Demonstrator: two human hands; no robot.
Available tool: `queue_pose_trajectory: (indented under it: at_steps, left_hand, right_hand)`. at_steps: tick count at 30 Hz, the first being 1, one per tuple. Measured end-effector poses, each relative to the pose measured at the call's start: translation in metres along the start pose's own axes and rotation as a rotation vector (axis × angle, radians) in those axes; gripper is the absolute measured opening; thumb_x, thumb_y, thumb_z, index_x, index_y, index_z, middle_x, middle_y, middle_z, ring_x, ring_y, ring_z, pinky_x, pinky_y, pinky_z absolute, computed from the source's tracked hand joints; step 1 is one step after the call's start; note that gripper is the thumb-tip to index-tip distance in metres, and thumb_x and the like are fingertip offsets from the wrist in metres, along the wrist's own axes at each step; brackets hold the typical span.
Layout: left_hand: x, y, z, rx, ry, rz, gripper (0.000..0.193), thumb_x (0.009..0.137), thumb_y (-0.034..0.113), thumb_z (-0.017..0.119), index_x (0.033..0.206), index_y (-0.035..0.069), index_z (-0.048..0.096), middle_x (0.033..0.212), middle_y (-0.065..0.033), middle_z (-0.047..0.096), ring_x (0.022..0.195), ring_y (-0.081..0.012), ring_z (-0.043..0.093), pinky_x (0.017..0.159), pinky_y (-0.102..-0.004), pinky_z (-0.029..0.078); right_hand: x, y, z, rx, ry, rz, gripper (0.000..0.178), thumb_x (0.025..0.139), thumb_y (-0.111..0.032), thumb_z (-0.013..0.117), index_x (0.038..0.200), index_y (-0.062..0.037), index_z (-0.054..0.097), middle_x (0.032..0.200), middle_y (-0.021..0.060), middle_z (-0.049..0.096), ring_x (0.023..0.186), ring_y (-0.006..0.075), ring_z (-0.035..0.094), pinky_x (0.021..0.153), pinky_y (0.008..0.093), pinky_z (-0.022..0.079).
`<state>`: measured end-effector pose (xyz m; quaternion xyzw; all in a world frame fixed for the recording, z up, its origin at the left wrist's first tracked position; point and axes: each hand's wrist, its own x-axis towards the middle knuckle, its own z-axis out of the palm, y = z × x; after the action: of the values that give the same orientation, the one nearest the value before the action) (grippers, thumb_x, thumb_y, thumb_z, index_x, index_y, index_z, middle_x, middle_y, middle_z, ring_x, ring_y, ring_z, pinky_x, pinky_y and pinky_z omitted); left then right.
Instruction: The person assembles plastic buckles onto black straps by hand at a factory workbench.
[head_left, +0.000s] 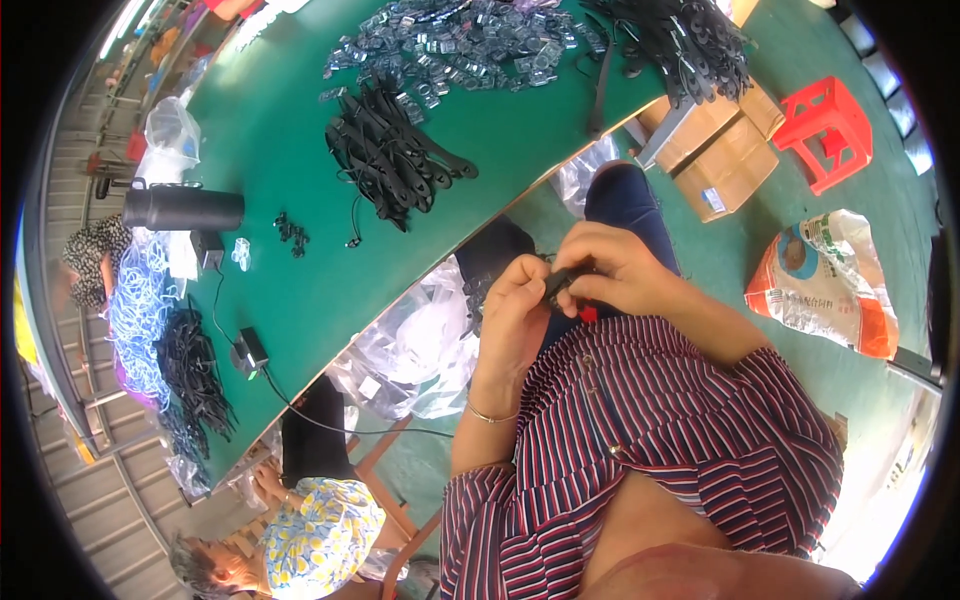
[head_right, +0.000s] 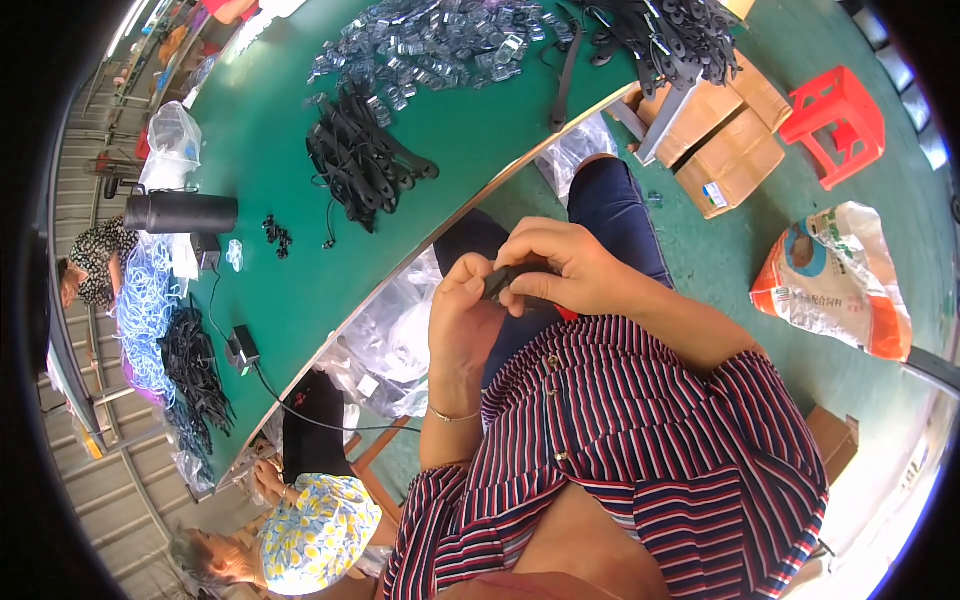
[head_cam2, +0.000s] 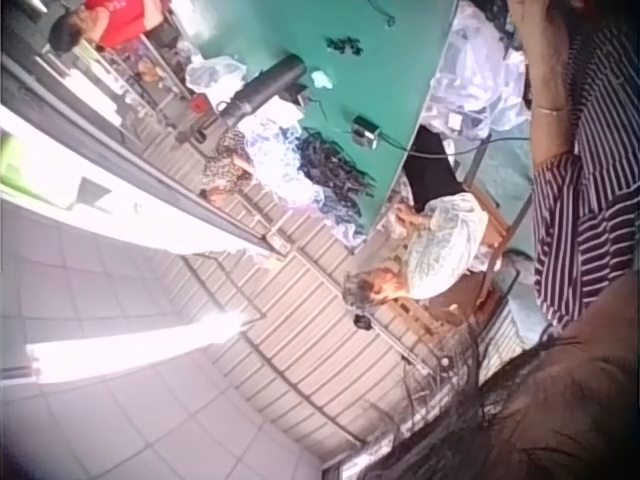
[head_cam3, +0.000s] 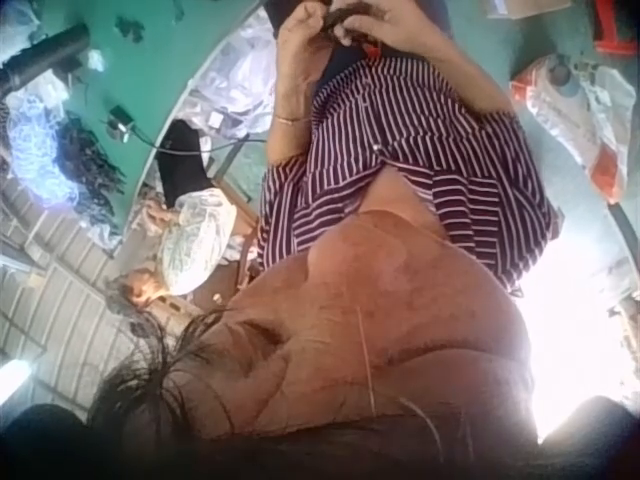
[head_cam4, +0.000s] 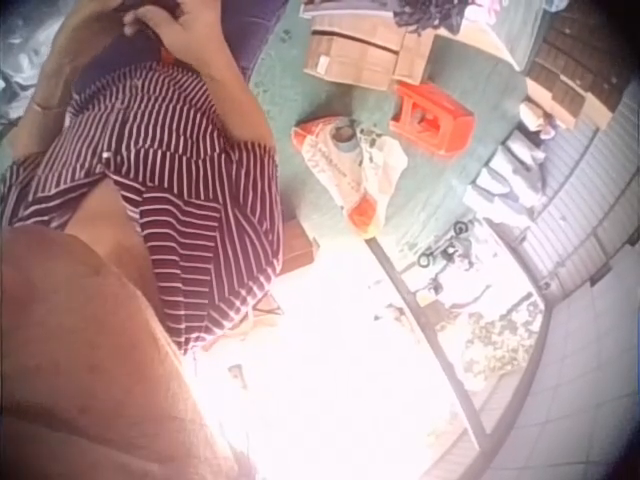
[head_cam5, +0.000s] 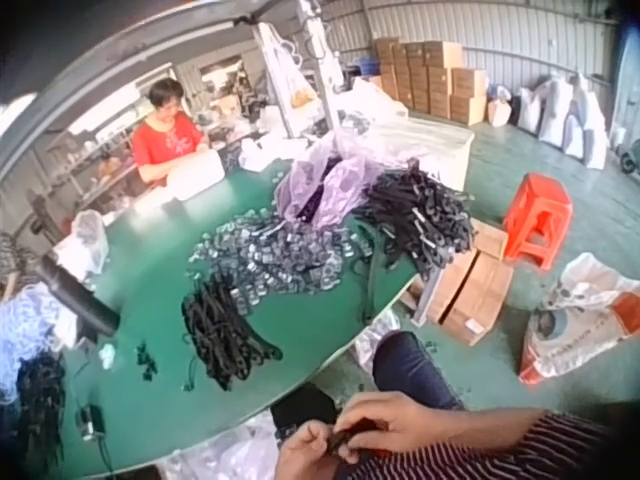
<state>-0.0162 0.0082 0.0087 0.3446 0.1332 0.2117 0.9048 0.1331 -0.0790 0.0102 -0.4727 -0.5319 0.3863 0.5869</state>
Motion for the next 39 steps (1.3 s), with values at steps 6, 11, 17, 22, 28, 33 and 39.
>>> queue_pose_trajectory:
  at_steps: [6, 11, 17, 22, 28, 33, 39]
  left_hand:
    - [-0.005, 0.0, -0.002, 0.061, 0.0, 0.023, 0.014, 0.087, 0.016, 0.051, 0.085, 0.002, 0.048, 0.079, -0.0093, 0.058, 0.071, -0.0157, 0.056, 0.07, -0.0259, 0.045]
    - [-0.005, 0.004, -0.001, 0.227, 0.094, 0.005, 0.018, 0.088, 0.018, 0.053, 0.089, 0.0, 0.052, 0.081, -0.0077, 0.058, 0.072, -0.0141, 0.055, 0.069, -0.0255, 0.044]
    - [-0.007, 0.003, -0.009, 0.216, 0.008, -0.027, 0.025, 0.087, 0.02, 0.055, 0.097, -0.003, 0.057, 0.083, -0.0069, 0.058, 0.073, -0.0127, 0.053, 0.068, -0.0247, 0.043]
    - [-0.008, 0.004, -0.009, 0.192, -0.008, -0.017, 0.025, 0.086, 0.019, 0.056, 0.096, -0.003, 0.057, 0.083, -0.0076, 0.059, 0.073, -0.013, 0.053, 0.068, -0.0249, 0.042]
    - [-0.008, 0.003, -0.011, 0.235, 0.024, -0.002, 0.021, 0.085, 0.015, 0.054, 0.094, -0.003, 0.058, 0.082, -0.0078, 0.059, 0.073, -0.0124, 0.052, 0.068, -0.0239, 0.042]
    - [-0.008, 0.002, -0.007, 0.283, 0.051, 0.027, 0.021, 0.086, 0.013, 0.05, 0.096, -0.004, 0.058, 0.082, -0.0071, 0.059, 0.073, -0.0116, 0.052, 0.069, -0.0235, 0.041]
    - [-0.01, 0.001, -0.005, 0.25, 0.067, 0.031, 0.023, 0.087, 0.012, 0.048, 0.099, -0.005, 0.057, 0.084, -0.0071, 0.059, 0.075, -0.0117, 0.052, 0.071, -0.0239, 0.041]
  right_hand:
    - [0.0, 0.002, 0.002, 0.164, 0.01, -0.016, 0.018, 0.078, 0.004, 0.06, 0.095, 0.0029, 0.056, 0.09, 0.0096, 0.052, 0.075, 0.016, 0.06, 0.064, 0.0248, 0.048]
    - [0.007, -0.002, -0.004, -0.199, -0.016, -0.12, 0.023, 0.074, 0.002, 0.064, 0.096, -0.0002, 0.058, 0.089, 0.0086, 0.054, 0.077, 0.0166, 0.058, 0.065, 0.0264, 0.047]
    - [0.007, -0.003, -0.007, -0.278, -0.001, -0.13, 0.026, 0.07, -0.001, 0.067, 0.095, -0.0029, 0.061, 0.087, 0.009, 0.055, 0.08, 0.0222, 0.056, 0.069, 0.0299, 0.046]
    - [0.007, -0.007, -0.006, -0.27, -0.014, -0.116, 0.026, 0.07, -0.001, 0.067, 0.096, -0.0036, 0.062, 0.088, 0.0089, 0.055, 0.079, 0.0209, 0.056, 0.069, 0.0294, 0.046]
    - [0.01, -0.013, -0.006, -0.309, 0.136, -0.104, 0.022, 0.072, -0.002, 0.066, 0.092, -0.0014, 0.059, 0.082, 0.0057, 0.055, 0.08, 0.0145, 0.057, 0.064, 0.0267, 0.045]
    - [0.003, -0.007, -0.012, -0.128, -0.032, 0.218, 0.024, 0.072, 0.0, 0.064, 0.095, -0.0034, 0.058, 0.075, 0.0036, 0.052, 0.066, 0.01, 0.052, 0.059, 0.0224, 0.042]
    - [0.009, -0.009, -0.01, -0.247, -0.051, -0.003, 0.023, 0.077, -0.001, 0.063, 0.1, -0.0004, 0.058, 0.072, 0.0019, 0.051, 0.061, 0.008, 0.049, 0.055, 0.0208, 0.041]
